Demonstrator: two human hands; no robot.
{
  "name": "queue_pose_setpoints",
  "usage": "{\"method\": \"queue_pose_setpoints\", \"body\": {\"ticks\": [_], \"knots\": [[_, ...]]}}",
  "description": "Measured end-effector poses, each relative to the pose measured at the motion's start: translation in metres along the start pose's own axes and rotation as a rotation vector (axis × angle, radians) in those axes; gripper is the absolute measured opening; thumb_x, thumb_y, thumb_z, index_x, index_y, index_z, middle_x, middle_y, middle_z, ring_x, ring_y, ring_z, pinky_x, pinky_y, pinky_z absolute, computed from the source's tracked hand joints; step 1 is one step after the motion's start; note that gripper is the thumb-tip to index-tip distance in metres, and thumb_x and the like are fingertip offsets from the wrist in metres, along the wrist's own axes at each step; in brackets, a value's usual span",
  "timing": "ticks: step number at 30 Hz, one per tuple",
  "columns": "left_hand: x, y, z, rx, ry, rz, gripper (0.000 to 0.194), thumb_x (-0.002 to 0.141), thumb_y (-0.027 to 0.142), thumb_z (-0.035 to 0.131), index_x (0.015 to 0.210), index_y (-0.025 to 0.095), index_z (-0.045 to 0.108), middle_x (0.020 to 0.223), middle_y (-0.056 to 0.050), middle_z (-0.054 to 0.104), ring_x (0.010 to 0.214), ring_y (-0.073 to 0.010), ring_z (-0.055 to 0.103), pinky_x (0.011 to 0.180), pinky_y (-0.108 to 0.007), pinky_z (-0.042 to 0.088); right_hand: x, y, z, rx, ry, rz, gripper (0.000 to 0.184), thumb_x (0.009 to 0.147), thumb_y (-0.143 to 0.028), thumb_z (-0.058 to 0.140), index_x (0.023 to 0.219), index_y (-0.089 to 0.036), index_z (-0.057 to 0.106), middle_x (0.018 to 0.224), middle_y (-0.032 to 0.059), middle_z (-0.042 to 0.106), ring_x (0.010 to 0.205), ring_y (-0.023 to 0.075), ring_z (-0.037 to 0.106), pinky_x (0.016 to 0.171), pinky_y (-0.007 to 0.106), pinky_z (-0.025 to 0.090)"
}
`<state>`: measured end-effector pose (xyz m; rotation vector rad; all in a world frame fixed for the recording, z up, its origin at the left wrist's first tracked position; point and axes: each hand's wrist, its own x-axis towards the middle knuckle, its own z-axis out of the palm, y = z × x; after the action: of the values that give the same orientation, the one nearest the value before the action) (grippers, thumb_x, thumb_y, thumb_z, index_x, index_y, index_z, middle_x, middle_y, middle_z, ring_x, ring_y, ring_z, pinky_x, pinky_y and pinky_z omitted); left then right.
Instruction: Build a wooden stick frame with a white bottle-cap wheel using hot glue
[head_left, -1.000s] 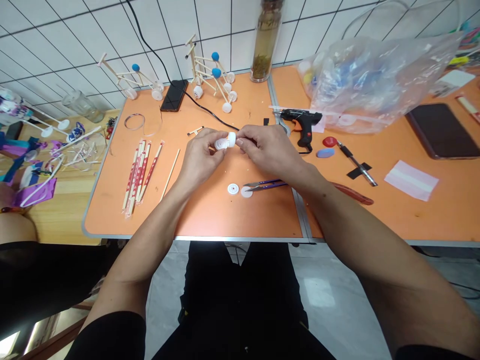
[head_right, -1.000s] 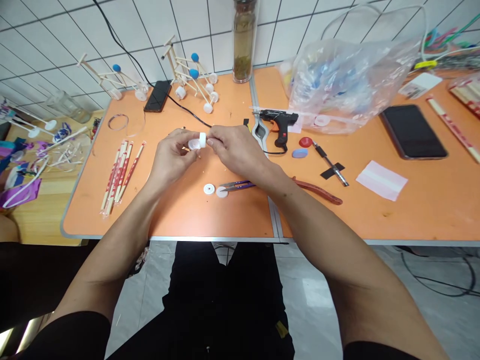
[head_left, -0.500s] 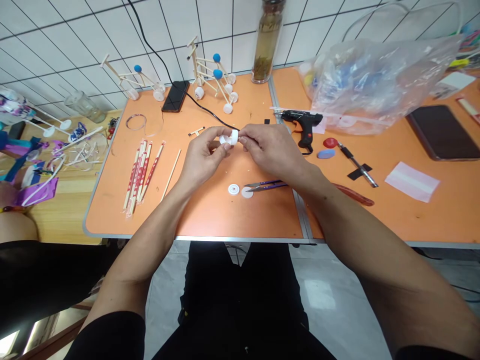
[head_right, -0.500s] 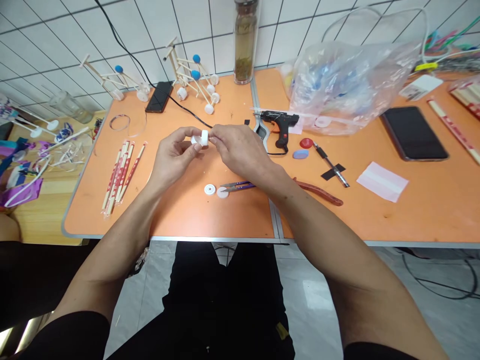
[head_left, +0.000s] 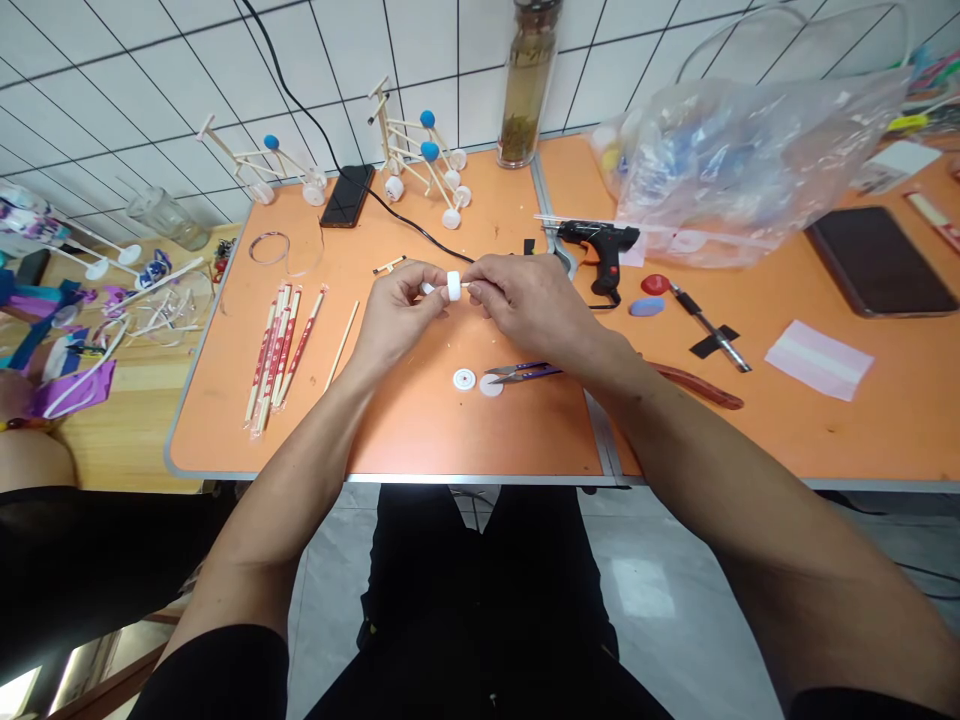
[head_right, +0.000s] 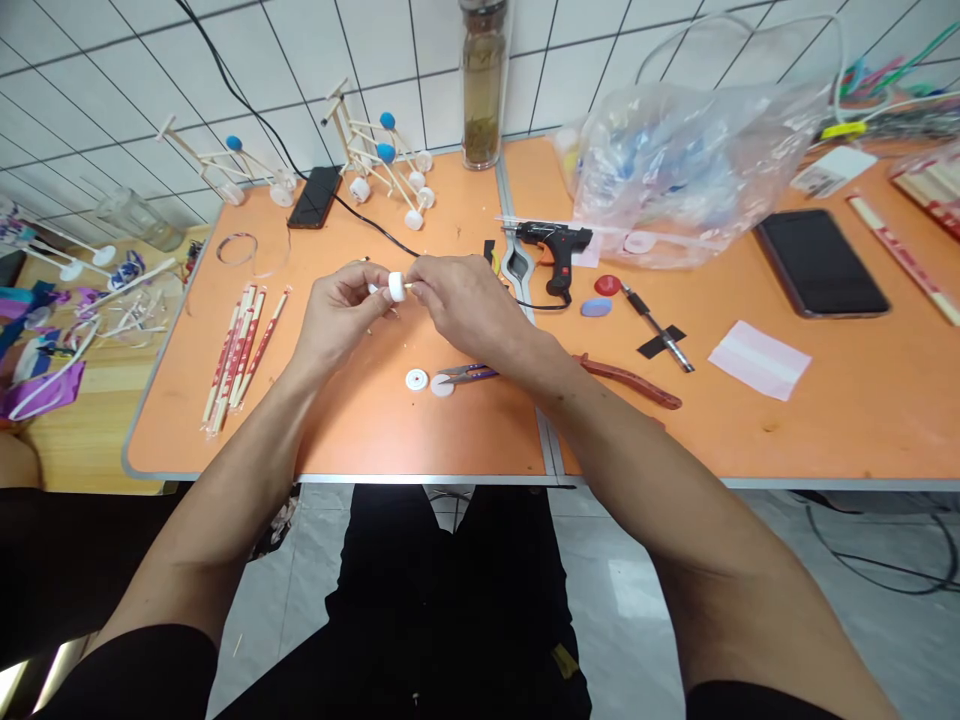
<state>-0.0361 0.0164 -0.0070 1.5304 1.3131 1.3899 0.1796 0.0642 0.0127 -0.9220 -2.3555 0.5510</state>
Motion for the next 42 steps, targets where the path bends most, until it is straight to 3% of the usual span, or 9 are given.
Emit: {"method": "queue_pose_setpoints", "body": {"ticks": [7, 13, 21, 27, 32, 34, 37, 42], "knots": [[0.000, -0.001, -0.002, -0.035, 0.060, -0.015, 0.029, 0.086, 0.045, 0.099, 0.086, 0.023, 0.081, 0.087, -0.001, 0.075, 0.069, -0.0116, 0.069, 0.068, -0.027, 0.061, -0.001, 0.004, -0.002, -0.093, -0.012, -0.015, 0.031, 0.118, -0.037, 0.051, 0.112, -0.024, 0.078, 0.100, 0.0101, 0.080, 0.094, 0.0296, 0.070, 0.086, 0.041, 0.044], [0.002, 0.000, -0.007, -0.092, 0.013, -0.091, 0.035, 0.077, 0.047, 0.105, 0.086, 0.021, 0.083, 0.081, -0.001, 0.078, 0.067, -0.0119, 0.072, 0.069, -0.027, 0.061, -0.003, 0.007, -0.002, -0.206, -0.038, -0.059, 0.033, 0.119, -0.036, 0.045, 0.115, -0.025, 0.076, 0.112, 0.0123, 0.080, 0.102, 0.0326, 0.070, 0.085, 0.043, 0.044], [0.004, -0.006, -0.005, -0.162, 0.006, -0.144, 0.043, 0.063, 0.053, 0.112, 0.080, 0.022, 0.087, 0.080, -0.002, 0.079, 0.065, -0.0110, 0.067, 0.066, -0.027, 0.059, -0.003, 0.003, 0.004, -0.227, -0.058, -0.050, 0.032, 0.118, -0.030, 0.044, 0.114, -0.022, 0.075, 0.114, 0.0155, 0.081, 0.102, 0.0338, 0.072, 0.086, 0.044, 0.044], [0.002, -0.002, -0.001, -0.127, -0.010, -0.096, 0.045, 0.066, 0.059, 0.111, 0.076, 0.023, 0.086, 0.090, -0.004, 0.081, 0.073, -0.0141, 0.069, 0.069, -0.030, 0.063, -0.003, -0.006, 0.004, -0.230, -0.091, -0.059, 0.031, 0.117, -0.028, 0.046, 0.112, -0.022, 0.076, 0.111, 0.0145, 0.081, 0.099, 0.0326, 0.071, 0.081, 0.042, 0.042], [0.003, -0.004, -0.006, -0.153, -0.029, -0.100, 0.047, 0.068, 0.056, 0.112, 0.085, 0.022, 0.084, 0.085, -0.002, 0.078, 0.070, -0.0127, 0.068, 0.070, -0.028, 0.063, -0.001, 0.000, 0.006, -0.162, -0.072, -0.084, 0.033, 0.118, -0.030, 0.044, 0.107, -0.023, 0.075, 0.109, 0.0131, 0.080, 0.101, 0.0313, 0.071, 0.085, 0.041, 0.043], [0.004, -0.006, -0.009, -0.207, -0.035, -0.093, 0.053, 0.066, 0.055, 0.114, 0.095, 0.022, 0.084, 0.091, -0.002, 0.082, 0.078, -0.0144, 0.074, 0.075, -0.028, 0.064, -0.001, 0.004, 0.008, -0.166, -0.047, -0.078, 0.033, 0.117, -0.030, 0.044, 0.106, -0.022, 0.074, 0.105, 0.0126, 0.079, 0.097, 0.0306, 0.070, 0.084, 0.041, 0.042], [0.005, -0.009, -0.012, -0.264, -0.081, -0.075, 0.058, 0.069, 0.054, 0.113, 0.111, 0.025, 0.085, 0.119, -0.006, 0.089, 0.107, -0.0211, 0.084, 0.095, -0.032, 0.068, 0.000, 0.006, 0.009, -0.201, -0.014, -0.060, 0.033, 0.116, -0.030, 0.044, 0.108, -0.021, 0.074, 0.103, 0.0127, 0.079, 0.094, 0.0303, 0.069, 0.081, 0.041, 0.040], [0.005, -0.013, -0.014, -0.281, -0.149, -0.043, 0.054, 0.083, 0.055, 0.106, 0.127, 0.029, 0.087, 0.143, -0.009, 0.087, 0.135, -0.0289, 0.082, 0.121, -0.045, 0.064, -0.001, 0.001, 0.005, -0.258, 0.000, -0.017, 0.034, 0.115, -0.030, 0.044, 0.113, -0.021, 0.077, 0.106, 0.0129, 0.081, 0.095, 0.0305, 0.069, 0.076, 0.041, 0.034]]}}
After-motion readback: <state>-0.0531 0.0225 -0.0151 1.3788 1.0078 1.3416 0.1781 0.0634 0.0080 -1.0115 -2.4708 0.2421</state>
